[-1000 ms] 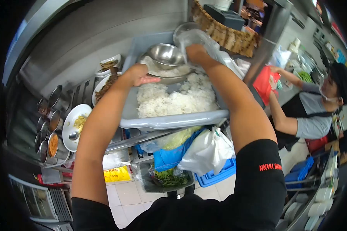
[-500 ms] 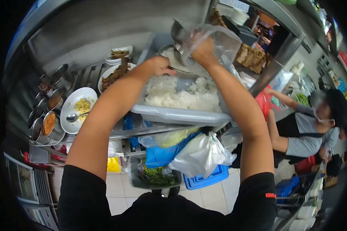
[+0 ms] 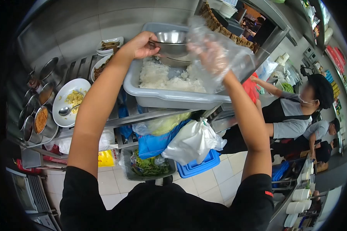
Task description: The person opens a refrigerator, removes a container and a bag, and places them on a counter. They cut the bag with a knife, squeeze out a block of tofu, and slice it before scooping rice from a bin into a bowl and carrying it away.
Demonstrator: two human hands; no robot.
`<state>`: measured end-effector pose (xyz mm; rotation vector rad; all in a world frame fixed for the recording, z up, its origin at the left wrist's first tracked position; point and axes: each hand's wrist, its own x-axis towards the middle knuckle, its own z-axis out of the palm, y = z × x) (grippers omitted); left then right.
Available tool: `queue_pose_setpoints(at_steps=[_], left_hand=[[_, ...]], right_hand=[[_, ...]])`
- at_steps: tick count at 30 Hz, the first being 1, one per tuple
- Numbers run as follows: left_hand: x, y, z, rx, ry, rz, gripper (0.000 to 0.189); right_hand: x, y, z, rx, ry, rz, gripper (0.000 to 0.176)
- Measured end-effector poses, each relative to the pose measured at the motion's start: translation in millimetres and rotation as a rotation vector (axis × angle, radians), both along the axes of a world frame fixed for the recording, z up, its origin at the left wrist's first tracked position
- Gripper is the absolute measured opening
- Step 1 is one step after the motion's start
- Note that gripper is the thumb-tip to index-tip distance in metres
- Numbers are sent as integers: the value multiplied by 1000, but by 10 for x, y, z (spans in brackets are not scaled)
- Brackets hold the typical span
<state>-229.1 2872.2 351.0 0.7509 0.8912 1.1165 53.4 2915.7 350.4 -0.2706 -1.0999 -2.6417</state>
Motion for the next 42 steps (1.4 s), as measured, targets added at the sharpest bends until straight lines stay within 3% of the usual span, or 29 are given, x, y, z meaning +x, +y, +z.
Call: queue_pose_setpoints(at_steps=[2, 3, 5, 7, 8, 10, 11, 14, 15, 16, 17, 18, 19, 20, 22, 23, 26, 28, 30, 31, 33, 34, 36, 38, 40, 41, 42], left_hand=[[-4, 38, -45, 160, 28, 141, 20], [-45, 38, -56, 164, -26, 133, 19], [-76, 78, -175, 218, -51, 158, 19], [-61, 57, -296, 271, -83, 210, 25], [-58, 35, -309, 274, -84, 216, 25], [-8, -67, -255, 189, -128, 316, 33], [9, -70, -281, 196, -29, 351, 36], [34, -138, -311, 322, -105, 335, 45], [-9, -58, -449, 446, -177, 249, 49], [-39, 222, -738, 708, -100, 200, 53], [17, 159, -646, 582, -208, 269, 53], [-38, 435, -733, 492, -228, 222, 58], [18, 223, -608, 535, -98, 384, 61], [6, 157, -519, 478, -59, 424, 60], [-35, 60, -350, 359, 12, 496, 57], [-50, 25, -309, 327, 20, 516, 58], [13, -24, -269, 289, 10, 481, 59], [4, -7, -320, 318, 78, 436, 66], [-28, 170, -454, 403, 154, 389, 65], [95, -140, -194, 279, 235, 453, 65], [100, -110, -205, 282, 260, 460, 67], [118, -116, -194, 266, 262, 487, 64], [96, -104, -228, 311, 298, 471, 61], [100, -126, -225, 300, 327, 458, 61], [130, -204, -190, 298, 348, 452, 60], [145, -244, -159, 273, 374, 435, 60], [172, -277, -139, 248, 402, 417, 60]], right_hand=[[195, 380, -112, 609, -144, -279, 36], [227, 296, -88, 1254, -335, -247, 36], [278, 57, -96, 2536, -711, -98, 36], [99, -149, -188, 3122, -902, 318, 42], [-88, -219, -269, 3050, -903, 587, 48], [-197, -193, -426, 3100, -824, 529, 52], [-284, -158, -572, 3139, -730, 492, 56], [-747, 78, -898, 3272, -363, 324, 67], [-858, 160, -991, 3416, -131, 477, 70], [-1093, -140, -729, 3361, -206, 767, 71], [-1281, -567, -404, 3284, -267, 1050, 73], [-1344, -758, -405, 3364, -375, 1048, 70], [-1344, -813, -425, 3444, -519, 1025, 68], [-1325, -736, -498, 3463, -431, 1007, 68], [-1277, -598, -532, 3049, -63, 283, 65], [-1261, -521, -565, 2809, -17, 270, 58], [-1206, -478, -689, 2644, -27, 164, 44], [-1065, 177, -1244, 2596, -20, 532, 38], [-1214, -401, -769, 2769, 16, 339, 35], [-1193, -231, -902, 2969, 165, 319, 39], [-1193, -611, -372, 3171, -2, 605, 42], [-1052, -601, -327, 3165, -54, 600, 42], [-848, -498, -240, 2815, -381, 200, 44], [-713, -254, -36, 2832, -557, 186, 45], [-483, -421, 290, 2503, -647, -190, 47], [-342, -283, 292, 2432, -528, -371, 45], [-308, -85, 157, 2356, -599, -631, 46]])
